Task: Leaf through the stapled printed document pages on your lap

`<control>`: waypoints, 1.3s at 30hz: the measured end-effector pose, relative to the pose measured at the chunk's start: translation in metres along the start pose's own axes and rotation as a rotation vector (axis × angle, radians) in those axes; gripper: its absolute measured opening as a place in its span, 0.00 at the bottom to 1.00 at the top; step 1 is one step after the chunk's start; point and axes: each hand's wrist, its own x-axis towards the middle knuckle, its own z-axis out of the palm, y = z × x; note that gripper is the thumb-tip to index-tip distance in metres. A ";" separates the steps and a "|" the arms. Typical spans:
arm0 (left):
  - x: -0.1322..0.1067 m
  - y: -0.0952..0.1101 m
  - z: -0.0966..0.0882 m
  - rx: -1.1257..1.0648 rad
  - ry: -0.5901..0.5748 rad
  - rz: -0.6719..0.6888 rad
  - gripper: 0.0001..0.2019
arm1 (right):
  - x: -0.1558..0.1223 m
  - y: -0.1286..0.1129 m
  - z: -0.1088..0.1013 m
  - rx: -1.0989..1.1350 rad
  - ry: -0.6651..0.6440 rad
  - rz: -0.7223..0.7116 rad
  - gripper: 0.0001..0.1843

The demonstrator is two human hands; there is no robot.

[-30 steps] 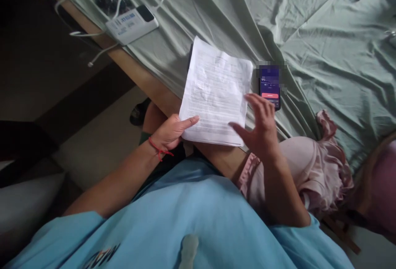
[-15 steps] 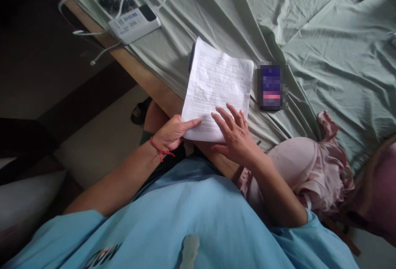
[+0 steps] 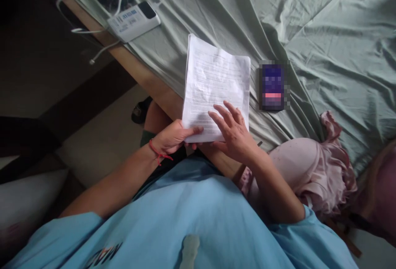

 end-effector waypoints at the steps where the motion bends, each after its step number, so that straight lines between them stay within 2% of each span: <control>1: 0.000 0.000 -0.001 0.017 -0.008 -0.012 0.24 | 0.000 0.000 0.000 -0.005 0.003 0.001 0.47; 8: 0.000 -0.010 0.002 0.008 -0.012 -0.011 0.26 | 0.004 -0.009 0.003 -0.021 -0.013 -0.030 0.47; 12: 0.000 -0.016 0.006 0.010 -0.054 -0.009 0.27 | 0.007 -0.011 0.002 -0.026 0.010 0.005 0.46; 15: -0.001 -0.017 0.009 -0.005 -0.058 0.013 0.26 | 0.008 -0.012 0.001 -0.022 -0.037 -0.021 0.47; 19: -0.001 -0.017 0.011 -0.013 -0.034 0.029 0.25 | 0.009 -0.012 0.002 -0.033 -0.011 -0.007 0.46; 23: -0.002 -0.018 0.010 -0.001 -0.072 0.039 0.24 | 0.013 -0.014 0.004 -0.029 -0.023 -0.034 0.43; 29: -0.008 -0.014 0.008 -0.010 -0.049 -0.010 0.24 | 0.006 -0.004 -0.011 0.032 0.035 -0.036 0.39; 32: -0.011 -0.013 0.006 0.035 -0.063 -0.057 0.23 | -0.010 0.011 -0.020 0.059 0.166 0.138 0.34; 35: -0.014 -0.014 0.005 0.064 -0.066 -0.093 0.22 | -0.029 0.025 -0.020 0.134 0.337 0.479 0.27; 37: -0.017 -0.017 0.003 0.058 -0.052 -0.103 0.21 | -0.038 0.029 -0.018 0.164 0.345 0.636 0.27; 39: -0.022 -0.019 0.001 0.039 -0.038 -0.119 0.20 | -0.040 0.029 -0.015 0.146 0.331 0.697 0.28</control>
